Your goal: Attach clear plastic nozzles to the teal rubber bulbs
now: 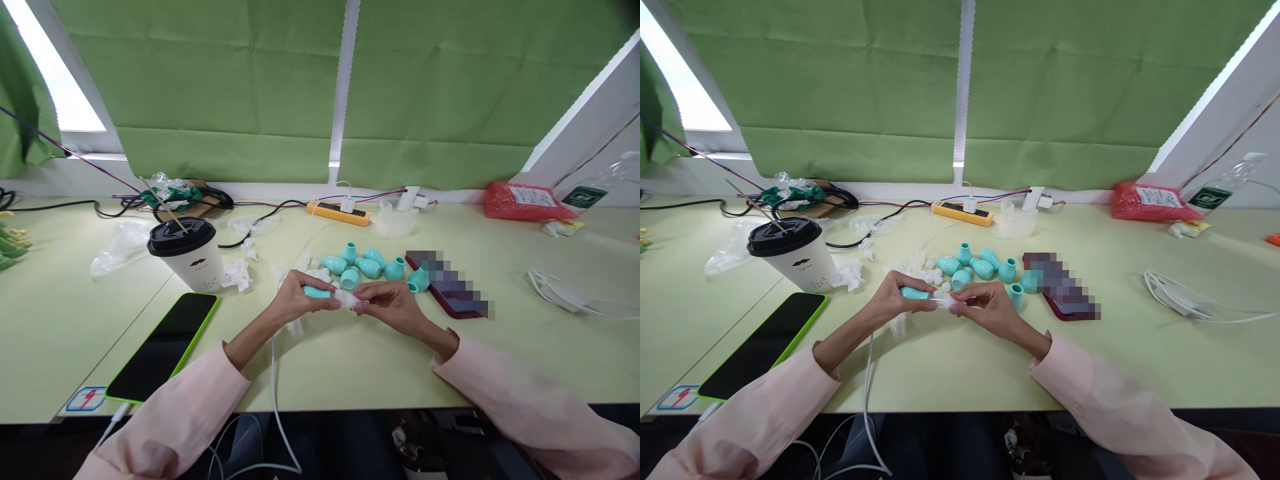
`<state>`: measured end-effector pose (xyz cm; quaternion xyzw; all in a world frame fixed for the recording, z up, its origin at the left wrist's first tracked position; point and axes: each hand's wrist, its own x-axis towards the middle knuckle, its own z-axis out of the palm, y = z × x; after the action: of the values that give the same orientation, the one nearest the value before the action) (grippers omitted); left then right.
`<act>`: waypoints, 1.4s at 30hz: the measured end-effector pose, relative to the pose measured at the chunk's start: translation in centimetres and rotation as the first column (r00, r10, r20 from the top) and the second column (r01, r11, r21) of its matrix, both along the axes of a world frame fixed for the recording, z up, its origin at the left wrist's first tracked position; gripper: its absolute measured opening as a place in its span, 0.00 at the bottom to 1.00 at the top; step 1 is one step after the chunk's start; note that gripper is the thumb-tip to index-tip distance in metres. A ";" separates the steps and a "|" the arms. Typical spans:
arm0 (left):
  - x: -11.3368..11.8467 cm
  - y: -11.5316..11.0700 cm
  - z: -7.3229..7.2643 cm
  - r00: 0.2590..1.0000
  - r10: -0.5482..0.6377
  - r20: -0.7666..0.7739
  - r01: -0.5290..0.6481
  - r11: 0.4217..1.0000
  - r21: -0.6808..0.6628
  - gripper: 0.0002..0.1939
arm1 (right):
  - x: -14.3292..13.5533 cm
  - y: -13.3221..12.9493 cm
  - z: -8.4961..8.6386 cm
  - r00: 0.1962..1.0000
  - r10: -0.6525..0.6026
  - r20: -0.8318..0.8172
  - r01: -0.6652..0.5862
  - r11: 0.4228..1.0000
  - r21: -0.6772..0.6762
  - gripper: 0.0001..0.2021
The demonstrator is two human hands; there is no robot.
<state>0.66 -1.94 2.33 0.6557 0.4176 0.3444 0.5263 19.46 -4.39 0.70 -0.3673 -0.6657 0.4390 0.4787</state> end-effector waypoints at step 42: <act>-0.6 0.5 -0.1 0.669 0.311 -0.675 0.105 0.860 0.499 0.10 | 1.7 0.8 1.7 0.664 -0.687 0.296 0.422 0.671 0.609 0.09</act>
<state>0.06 -1.43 2.27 0.8246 0.5275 0.1764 0.1037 21.17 -3.63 2.37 -0.5255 -0.7031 -0.0312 0.4780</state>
